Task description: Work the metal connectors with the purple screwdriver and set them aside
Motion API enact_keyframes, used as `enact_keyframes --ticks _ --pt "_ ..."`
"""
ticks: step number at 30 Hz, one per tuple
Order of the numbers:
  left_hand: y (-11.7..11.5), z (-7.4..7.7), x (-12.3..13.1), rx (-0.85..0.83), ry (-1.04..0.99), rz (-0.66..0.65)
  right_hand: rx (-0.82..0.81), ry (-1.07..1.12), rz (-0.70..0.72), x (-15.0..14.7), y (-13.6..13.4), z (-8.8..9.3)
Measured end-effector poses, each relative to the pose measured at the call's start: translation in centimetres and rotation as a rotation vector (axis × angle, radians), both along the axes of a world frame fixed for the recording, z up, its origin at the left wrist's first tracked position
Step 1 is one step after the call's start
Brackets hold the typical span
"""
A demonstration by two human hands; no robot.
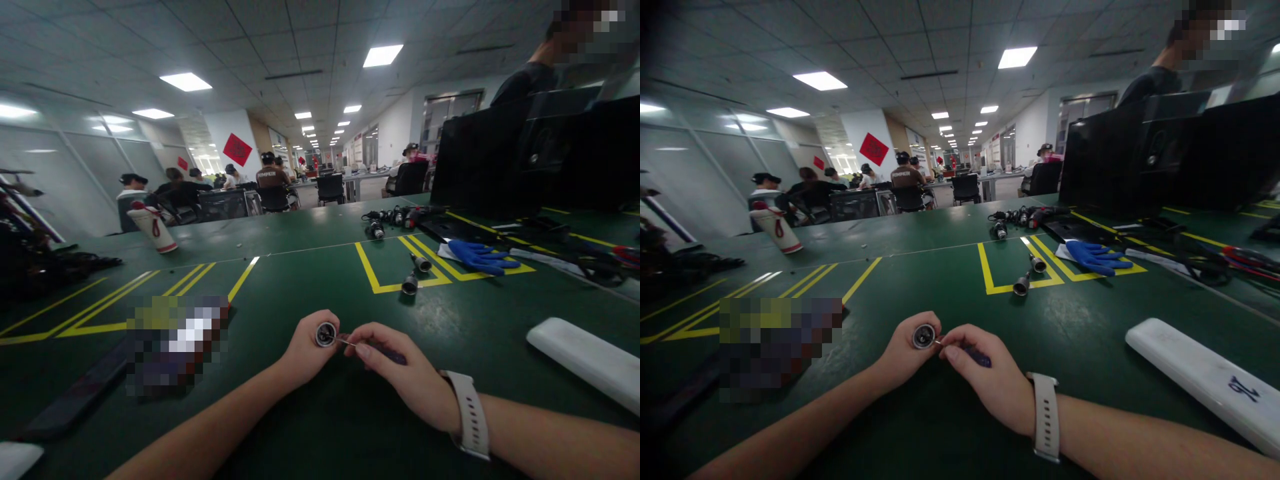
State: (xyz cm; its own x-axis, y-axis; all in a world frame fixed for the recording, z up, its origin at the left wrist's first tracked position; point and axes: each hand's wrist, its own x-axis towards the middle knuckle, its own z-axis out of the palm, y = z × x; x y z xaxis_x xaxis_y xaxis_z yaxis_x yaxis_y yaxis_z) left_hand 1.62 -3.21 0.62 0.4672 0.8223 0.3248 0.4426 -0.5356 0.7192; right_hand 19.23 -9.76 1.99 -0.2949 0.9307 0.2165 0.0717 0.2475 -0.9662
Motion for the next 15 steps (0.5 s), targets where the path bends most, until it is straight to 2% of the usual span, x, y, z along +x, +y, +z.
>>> enact_keyframes --ticks 3,8,15 --pt "-0.02 0.17 0.06 -0.003 -0.004 -0.003 0.015 0.007 -0.023 0.15 0.07 0.06" --pt "0.02 0.17 -0.01 0.001 0.001 -0.016 0.130 -0.111 -0.089 0.23 -0.18 -0.11" --pt "-0.13 0.27 0.13 0.041 0.039 -0.021 0.204 -0.142 -0.092 0.14 -0.50 -0.45"
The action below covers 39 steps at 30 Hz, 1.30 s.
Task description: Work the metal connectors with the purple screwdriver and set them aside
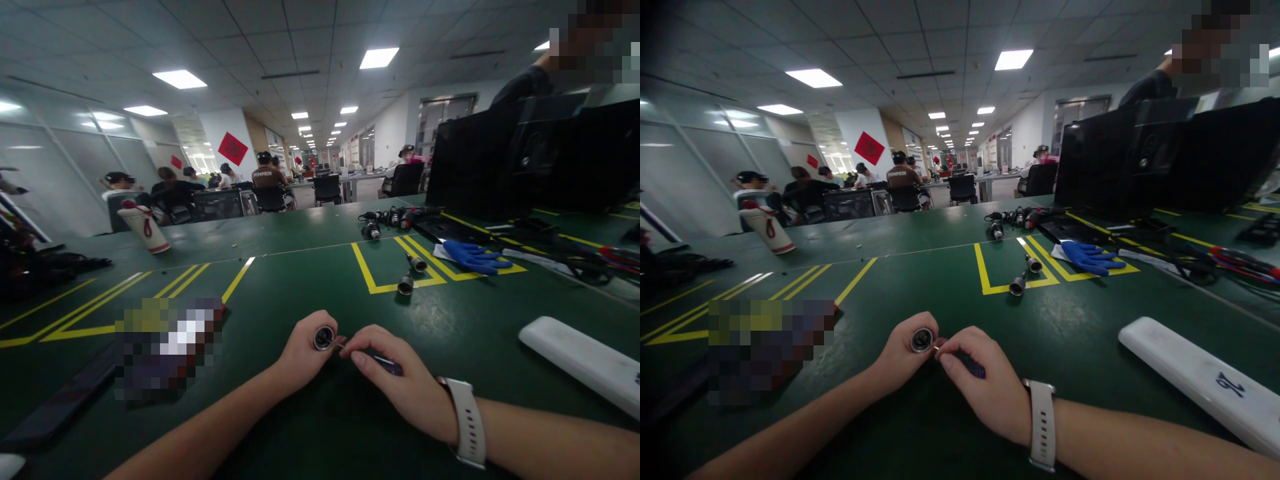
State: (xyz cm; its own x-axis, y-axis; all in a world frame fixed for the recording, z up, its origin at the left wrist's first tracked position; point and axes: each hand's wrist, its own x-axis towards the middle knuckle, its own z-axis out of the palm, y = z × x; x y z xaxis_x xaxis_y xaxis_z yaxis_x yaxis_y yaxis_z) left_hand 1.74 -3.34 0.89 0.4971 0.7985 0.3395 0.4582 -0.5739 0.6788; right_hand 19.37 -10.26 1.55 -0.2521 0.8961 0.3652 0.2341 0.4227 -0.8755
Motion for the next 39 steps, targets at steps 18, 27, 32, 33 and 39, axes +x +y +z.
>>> enact_keyframes --ticks 18,27,32,33,39 --pt "0.10 -0.35 -0.06 0.022 0.001 0.040 -0.089 0.071 -0.057 0.23 0.26 0.09" --pt "0.18 -0.39 -0.08 0.023 -0.018 0.055 0.007 0.027 -0.031 0.01 -0.02 -0.20" --pt "0.28 -0.56 -0.08 0.015 -0.032 0.063 0.011 0.027 -0.029 -0.05 0.01 -0.20" --pt "0.30 -0.60 -0.09 0.015 -0.032 0.065 0.011 0.029 -0.031 -0.07 0.00 -0.17" --pt "0.22 -0.70 -0.14 0.036 -0.011 0.083 0.044 0.006 -0.050 -0.28 -0.09 -0.20"
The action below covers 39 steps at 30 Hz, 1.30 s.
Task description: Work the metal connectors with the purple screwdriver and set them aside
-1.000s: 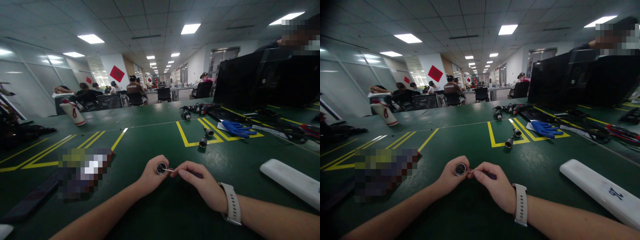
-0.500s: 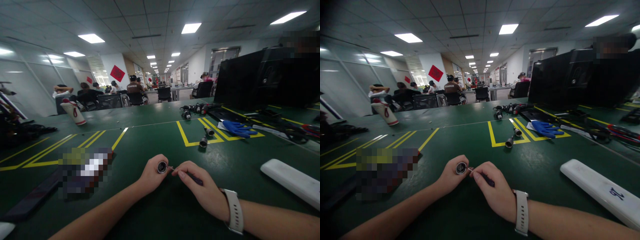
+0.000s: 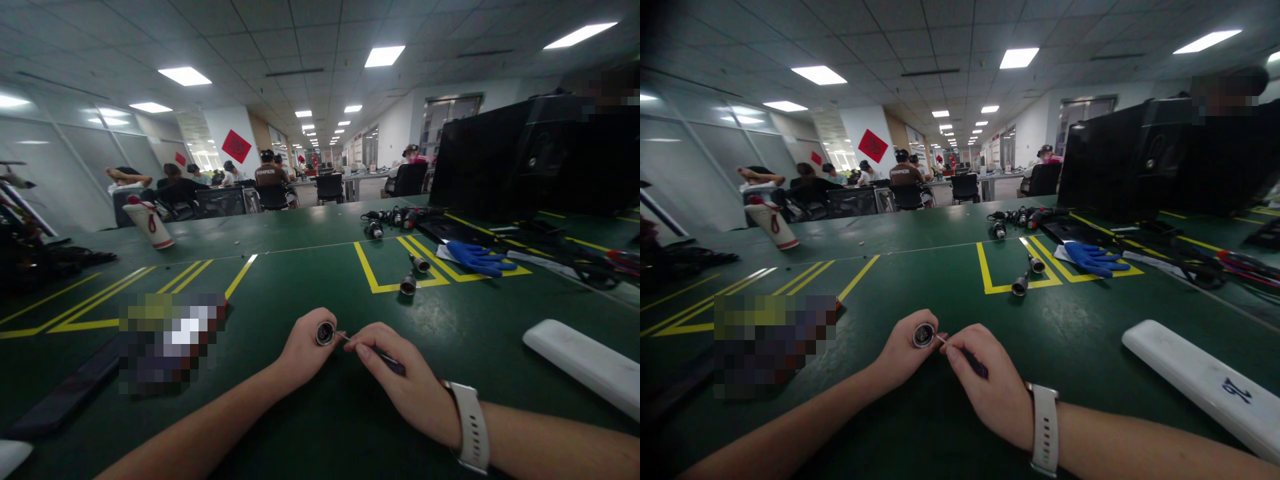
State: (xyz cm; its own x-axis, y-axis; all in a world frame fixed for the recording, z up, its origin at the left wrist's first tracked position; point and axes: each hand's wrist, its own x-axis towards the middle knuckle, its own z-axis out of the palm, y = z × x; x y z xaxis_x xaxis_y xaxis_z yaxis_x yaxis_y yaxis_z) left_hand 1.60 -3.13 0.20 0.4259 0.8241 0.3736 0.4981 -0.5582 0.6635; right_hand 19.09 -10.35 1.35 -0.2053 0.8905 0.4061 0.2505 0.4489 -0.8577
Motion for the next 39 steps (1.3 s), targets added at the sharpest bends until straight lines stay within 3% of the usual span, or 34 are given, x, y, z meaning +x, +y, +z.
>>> enact_keyframes --ticks 33,39 --pt "-0.3 0.4 0.1 -0.058 0.007 -0.050 -0.057 0.003 0.066 0.2 -0.1 0.6" --pt "-0.5 0.5 0.1 -0.076 0.006 -0.085 -0.114 -0.016 -0.008 0.6 0.4 1.4"
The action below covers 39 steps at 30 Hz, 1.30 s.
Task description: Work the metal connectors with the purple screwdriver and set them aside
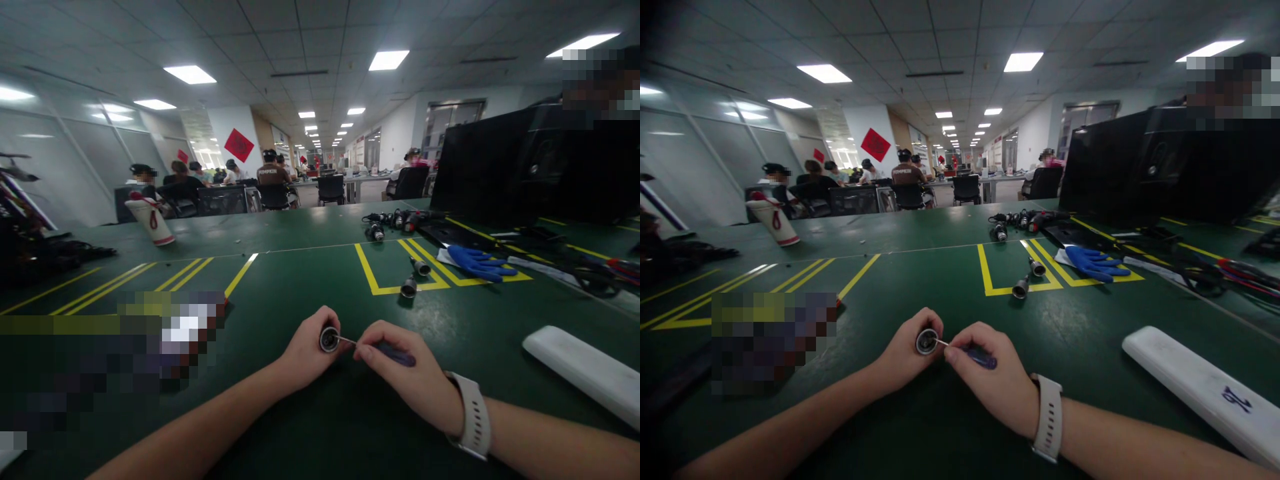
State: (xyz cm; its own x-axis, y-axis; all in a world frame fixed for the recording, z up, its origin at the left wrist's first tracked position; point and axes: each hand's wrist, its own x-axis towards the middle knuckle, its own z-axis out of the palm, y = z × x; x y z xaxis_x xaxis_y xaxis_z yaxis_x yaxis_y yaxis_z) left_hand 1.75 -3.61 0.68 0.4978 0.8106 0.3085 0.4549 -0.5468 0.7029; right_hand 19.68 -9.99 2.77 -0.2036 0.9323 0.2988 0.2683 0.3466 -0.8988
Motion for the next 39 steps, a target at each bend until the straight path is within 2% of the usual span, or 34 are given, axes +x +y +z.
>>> enact_keyframes --ticks 8,15,19,25,31,34,39 --pt "0.2 0.1 -0.1 0.059 0.037 -0.111 0.166 -0.138 -0.068 0.2 0.4 0.7" --pt "0.0 0.3 0.0 0.009 0.040 -0.169 0.309 -0.297 -0.087 0.1 0.2 0.7" --pt "-0.1 0.3 -0.1 0.005 0.072 -0.173 0.238 -0.303 -0.072 -0.1 0.3 0.7" --pt "-0.1 0.2 -0.2 0.018 0.088 -0.165 -0.034 -0.096 -0.042 -0.1 0.8 1.0" --pt "-0.2 0.4 -0.2 0.018 0.087 -0.161 -0.192 0.139 -0.075 0.1 1.4 -0.1" --pt "-0.1 0.4 -0.2 -0.008 0.079 -0.163 -0.213 0.176 -0.073 0.0 1.4 -0.4" --pt "-0.2 0.4 -0.2 -0.006 0.074 -0.169 -0.115 0.064 -0.056 0.0 1.0 0.1"
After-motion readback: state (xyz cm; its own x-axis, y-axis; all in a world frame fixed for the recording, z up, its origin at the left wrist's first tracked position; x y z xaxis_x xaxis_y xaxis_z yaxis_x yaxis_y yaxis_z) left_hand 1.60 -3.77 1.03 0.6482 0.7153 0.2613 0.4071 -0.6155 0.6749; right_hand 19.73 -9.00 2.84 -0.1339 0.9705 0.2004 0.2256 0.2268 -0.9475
